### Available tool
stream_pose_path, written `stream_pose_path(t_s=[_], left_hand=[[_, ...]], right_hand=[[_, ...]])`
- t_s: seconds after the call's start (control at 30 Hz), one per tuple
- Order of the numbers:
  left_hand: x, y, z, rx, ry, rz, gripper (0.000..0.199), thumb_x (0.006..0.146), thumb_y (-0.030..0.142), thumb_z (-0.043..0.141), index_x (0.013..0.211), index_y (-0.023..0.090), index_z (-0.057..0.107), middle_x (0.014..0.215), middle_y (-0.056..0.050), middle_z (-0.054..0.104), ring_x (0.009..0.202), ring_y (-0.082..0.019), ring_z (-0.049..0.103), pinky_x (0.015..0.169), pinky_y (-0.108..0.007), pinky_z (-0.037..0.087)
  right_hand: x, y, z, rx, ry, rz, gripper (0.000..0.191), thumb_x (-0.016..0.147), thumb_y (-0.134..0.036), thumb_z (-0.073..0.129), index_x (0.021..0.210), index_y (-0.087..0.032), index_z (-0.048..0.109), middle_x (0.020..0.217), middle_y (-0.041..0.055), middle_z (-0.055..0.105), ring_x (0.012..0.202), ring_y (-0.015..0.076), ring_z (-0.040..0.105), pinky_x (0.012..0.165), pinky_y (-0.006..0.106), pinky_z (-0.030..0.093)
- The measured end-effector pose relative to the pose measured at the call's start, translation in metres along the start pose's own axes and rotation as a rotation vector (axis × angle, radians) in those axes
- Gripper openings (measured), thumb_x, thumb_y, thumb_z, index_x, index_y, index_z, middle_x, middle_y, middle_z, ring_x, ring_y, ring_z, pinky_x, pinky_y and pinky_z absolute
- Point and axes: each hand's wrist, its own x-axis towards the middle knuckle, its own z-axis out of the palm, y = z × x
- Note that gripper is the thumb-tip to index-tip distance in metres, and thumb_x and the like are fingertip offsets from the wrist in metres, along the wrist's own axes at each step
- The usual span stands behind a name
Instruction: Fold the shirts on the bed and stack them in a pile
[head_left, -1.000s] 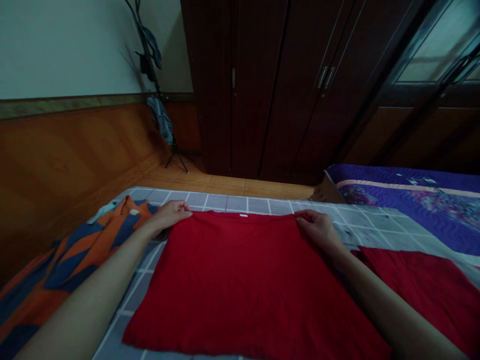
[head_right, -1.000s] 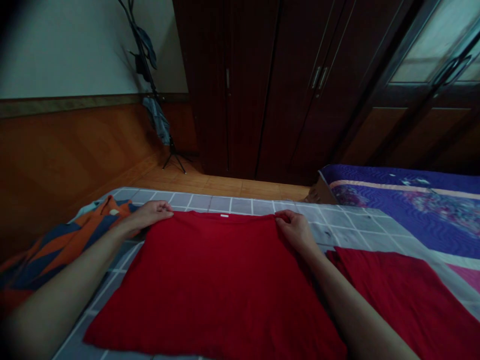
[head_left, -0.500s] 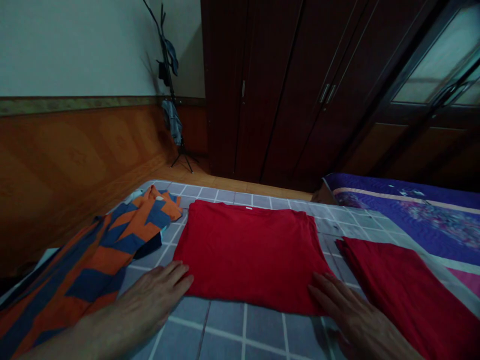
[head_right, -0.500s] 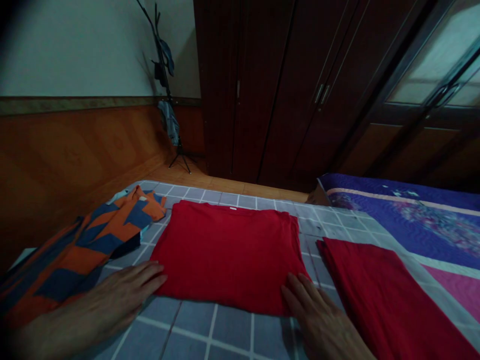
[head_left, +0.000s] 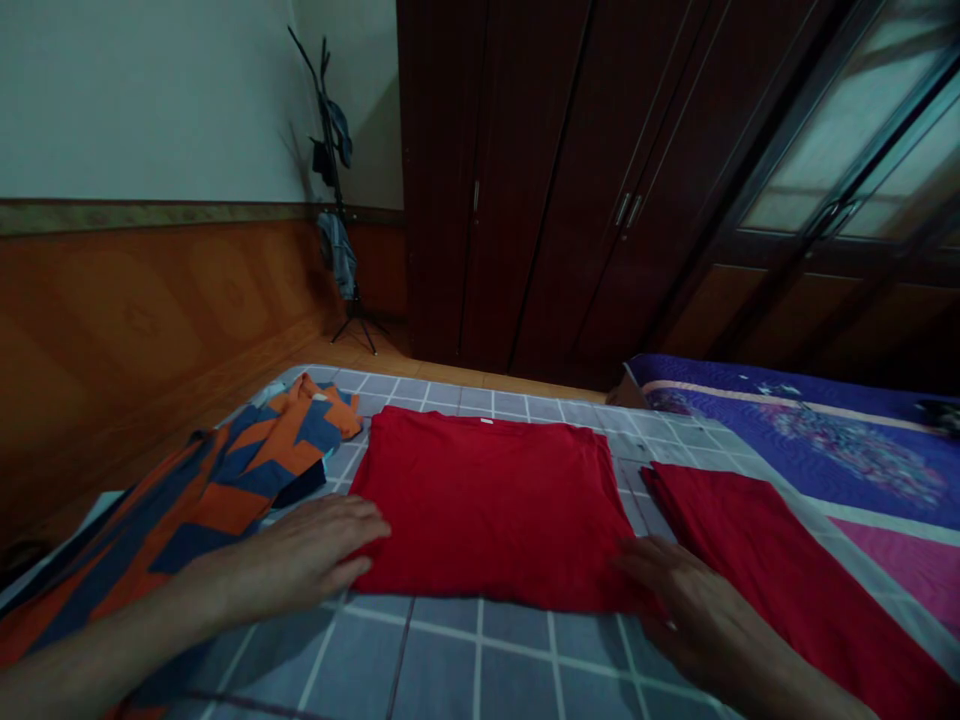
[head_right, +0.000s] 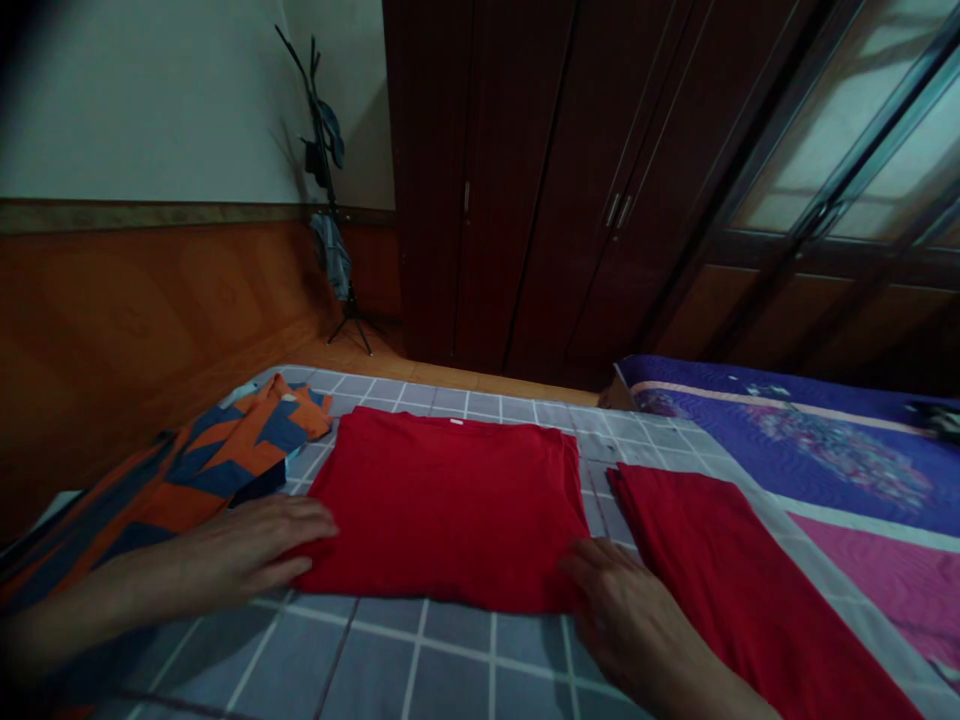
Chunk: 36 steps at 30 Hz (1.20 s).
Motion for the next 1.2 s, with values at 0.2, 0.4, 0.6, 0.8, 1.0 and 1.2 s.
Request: stream_pose_path(t_s=[0.2, 0.4, 0.6, 0.8, 1.0, 1.2], left_hand=[[0.117, 0.005, 0.016, 0.084, 0.184, 0.024, 0.022, 0.091, 0.017, 0.042, 0.096, 0.016, 0.063, 0.1, -0.006, 0.065, 0.099, -0.02, 0.058, 0.092, -0.033, 0.042], [0.172, -0.015, 0.076, 0.085, 0.297, -0.097, 0.033, 0.093, 0.018, 0.037, 0.118, 0.011, 0.056, 0.124, -0.014, 0.057, 0.117, -0.023, 0.05, 0.101, -0.037, 0.037], [0.17, -0.028, 0.095, 0.091, 0.282, -0.159, 0.05, 0.095, 0.041, 0.036, 0.138, 0.018, 0.042, 0.146, -0.007, 0.039, 0.138, -0.028, 0.026, 0.113, -0.05, 0.018], [0.173, -0.026, 0.094, 0.086, 0.207, -0.225, 0.069, 0.09, 0.06, 0.032, 0.144, 0.017, 0.033, 0.151, -0.012, 0.024, 0.141, -0.034, 0.012, 0.112, -0.056, 0.01], [0.173, -0.026, 0.094, 0.092, 0.218, -0.221, 0.068, 0.09, 0.059, 0.032, 0.145, 0.018, 0.031, 0.152, -0.011, 0.022, 0.141, -0.033, 0.011, 0.112, -0.055, 0.011], [0.173, -0.025, 0.093, 0.107, 0.211, -0.233, 0.067, 0.091, 0.057, 0.033, 0.145, 0.017, 0.032, 0.152, -0.012, 0.022, 0.141, -0.033, 0.012, 0.113, -0.055, 0.011]], right_hand=[[0.094, -0.07, 0.009, 0.111, -0.029, 0.025, 0.036, 0.082, -0.017, 0.05, 0.116, -0.013, 0.061, 0.125, 0.0161, 0.058, 0.115, 0.029, 0.054, 0.097, 0.044, 0.043], [0.151, -0.091, 0.076, 0.145, -0.057, 0.058, 0.059, 0.089, -0.033, 0.048, 0.14, -0.005, 0.037, 0.144, 0.019, 0.037, 0.133, 0.0308, 0.033, 0.108, 0.046, 0.03], [0.137, -0.016, 0.091, 0.025, -0.093, 0.241, 0.077, 0.089, -0.064, 0.032, 0.142, -0.009, 0.034, 0.149, 0.0155, 0.028, 0.139, 0.0297, 0.02, 0.113, 0.048, 0.015], [0.112, 0.045, 0.087, -0.167, -0.101, 0.613, 0.074, 0.091, -0.056, 0.034, 0.143, -0.005, 0.031, 0.15, 0.017, 0.025, 0.139, 0.0305, 0.02, 0.111, 0.047, 0.019], [0.146, -0.005, 0.071, -0.088, -0.111, 0.393, 0.059, 0.091, -0.048, 0.041, 0.136, -0.01, 0.045, 0.144, 0.0177, 0.037, 0.133, 0.0334, 0.032, 0.106, 0.048, 0.025], [0.171, -0.002, 0.084, -0.01, -0.027, 0.403, 0.052, 0.094, -0.046, 0.038, 0.132, -0.012, 0.049, 0.14, 0.0145, 0.045, 0.129, 0.0285, 0.037, 0.106, 0.045, 0.026]])
